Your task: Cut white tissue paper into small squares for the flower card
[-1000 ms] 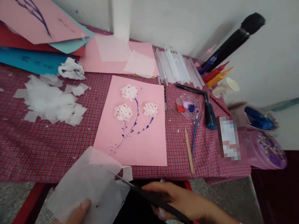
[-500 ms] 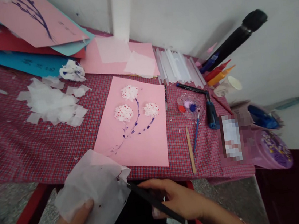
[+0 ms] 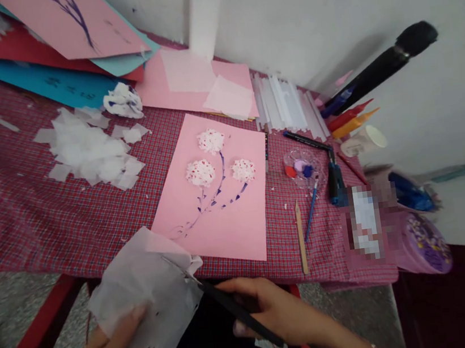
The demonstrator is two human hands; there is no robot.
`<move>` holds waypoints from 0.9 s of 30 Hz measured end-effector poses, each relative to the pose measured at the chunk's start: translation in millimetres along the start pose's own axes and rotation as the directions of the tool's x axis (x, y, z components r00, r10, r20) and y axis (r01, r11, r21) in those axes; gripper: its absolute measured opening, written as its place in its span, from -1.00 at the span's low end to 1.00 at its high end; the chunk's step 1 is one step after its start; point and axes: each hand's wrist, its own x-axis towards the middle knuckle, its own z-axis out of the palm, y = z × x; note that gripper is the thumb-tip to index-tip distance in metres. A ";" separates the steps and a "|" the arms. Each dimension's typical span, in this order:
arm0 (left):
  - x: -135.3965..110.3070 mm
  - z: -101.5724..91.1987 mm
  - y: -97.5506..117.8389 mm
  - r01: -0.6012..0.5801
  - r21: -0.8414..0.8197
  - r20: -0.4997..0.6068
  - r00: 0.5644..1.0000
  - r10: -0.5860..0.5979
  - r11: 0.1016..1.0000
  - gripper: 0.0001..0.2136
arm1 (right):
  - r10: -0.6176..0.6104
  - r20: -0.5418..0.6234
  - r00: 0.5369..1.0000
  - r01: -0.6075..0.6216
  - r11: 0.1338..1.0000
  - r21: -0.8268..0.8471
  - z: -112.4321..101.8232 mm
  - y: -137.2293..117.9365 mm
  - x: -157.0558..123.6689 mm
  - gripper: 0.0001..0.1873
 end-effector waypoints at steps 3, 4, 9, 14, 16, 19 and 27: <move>1.9 -2.4 -1.7 -0.055 -0.036 0.059 0.997 0.057 0.998 -0.42 | 0.010 0.002 1.000 -0.010 1.000 0.026 0.4 4.3 1.5 -0.42; 2.7 -3.2 -2.8 -0.051 -0.039 0.067 0.996 0.054 0.998 -0.40 | 0.005 0.008 1.000 -0.006 0.999 0.036 0.2 4.9 1.9 -0.41; 4.2 -3.3 -4.1 -0.023 0.073 0.098 0.995 0.015 0.997 -0.36 | -0.053 0.129 0.990 0.048 0.998 0.041 -0.6 -0.4 3.1 -0.35; 5.8 -2.0 1.2 -0.092 0.131 0.153 0.986 0.072 0.987 -0.45 | -0.066 0.164 0.984 0.047 0.992 0.116 2.1 -9.5 5.7 -0.29; 8.6 -4.0 1.0 -0.092 0.125 0.169 0.983 0.070 0.988 -0.51 | -0.052 0.162 0.985 0.034 0.993 0.111 3.2 -13.2 6.3 -0.29; 12.0 -8.6 0.4 -0.112 0.107 0.190 0.978 0.091 0.988 -0.62 | -0.022 0.142 0.990 0.009 0.996 0.092 4.4 -21.1 6.4 -0.28; 6.0 -12.1 12.6 -0.124 0.089 0.184 0.977 0.106 0.988 -0.56 | 0.056 0.126 0.991 -0.060 0.998 0.034 10.4 -52.5 14.1 -0.32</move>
